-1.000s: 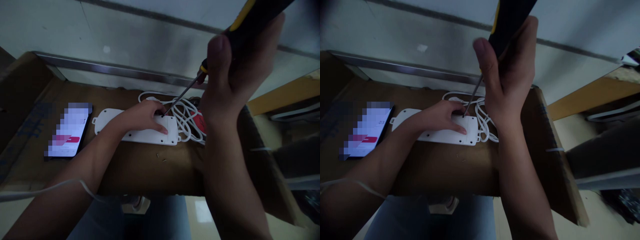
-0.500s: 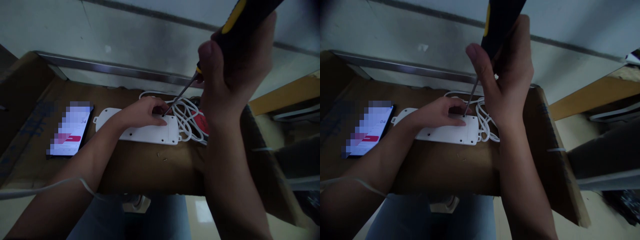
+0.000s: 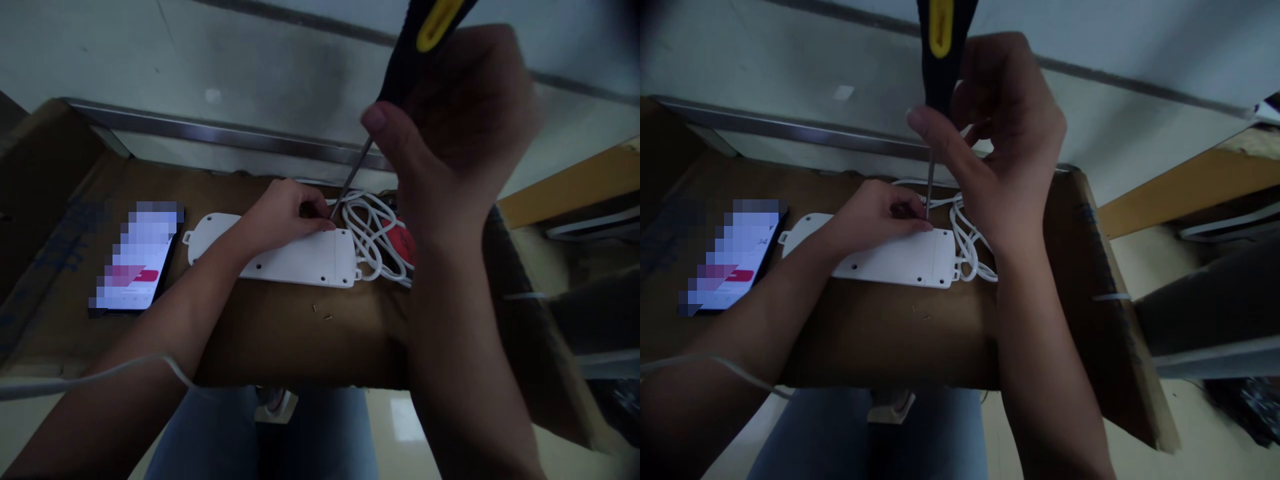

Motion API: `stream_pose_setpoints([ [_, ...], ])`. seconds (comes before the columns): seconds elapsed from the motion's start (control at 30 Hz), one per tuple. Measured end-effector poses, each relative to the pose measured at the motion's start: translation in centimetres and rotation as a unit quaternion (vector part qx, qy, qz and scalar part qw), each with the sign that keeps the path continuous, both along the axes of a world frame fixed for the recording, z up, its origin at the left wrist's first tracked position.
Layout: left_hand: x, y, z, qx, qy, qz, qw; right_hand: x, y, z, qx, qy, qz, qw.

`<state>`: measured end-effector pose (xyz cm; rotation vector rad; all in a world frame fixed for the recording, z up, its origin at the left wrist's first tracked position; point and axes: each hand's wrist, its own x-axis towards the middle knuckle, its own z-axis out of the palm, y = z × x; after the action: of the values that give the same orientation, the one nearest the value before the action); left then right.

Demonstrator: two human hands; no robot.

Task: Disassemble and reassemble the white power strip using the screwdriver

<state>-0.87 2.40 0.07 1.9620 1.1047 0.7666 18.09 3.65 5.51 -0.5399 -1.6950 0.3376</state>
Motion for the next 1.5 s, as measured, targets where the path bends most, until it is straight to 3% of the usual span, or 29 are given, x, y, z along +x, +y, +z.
stream_pose_setpoints([
  [0.13, 0.0, -0.1, 0.3, -0.001, 0.013, -0.008, 1.000, -0.2, -0.8, 0.1, -0.019, -0.017, -0.028, 0.999],
  [0.3, -0.2, 0.2, 0.4, -0.022, 0.073, -0.078, 0.994, -0.4, -1.1, 0.0, -0.039, 0.026, -0.005, 0.999],
  [0.47, -0.1, 0.3, 0.5, -0.017, 0.166, -0.071, 0.983, -0.3, -1.0, 0.1, -0.004, -0.032, -0.124, 0.992],
  [0.6, 0.1, 0.3, 0.8, -0.022, 0.218, -0.051, 0.974, -0.4, -1.3, 0.2, 0.018, -0.055, -0.175, 0.983],
  [1.5, -0.2, 0.4, 0.5, -0.031, 0.188, -0.068, 0.979, -1.0, -1.5, -0.2, 0.031, -0.018, -0.209, 0.977],
])
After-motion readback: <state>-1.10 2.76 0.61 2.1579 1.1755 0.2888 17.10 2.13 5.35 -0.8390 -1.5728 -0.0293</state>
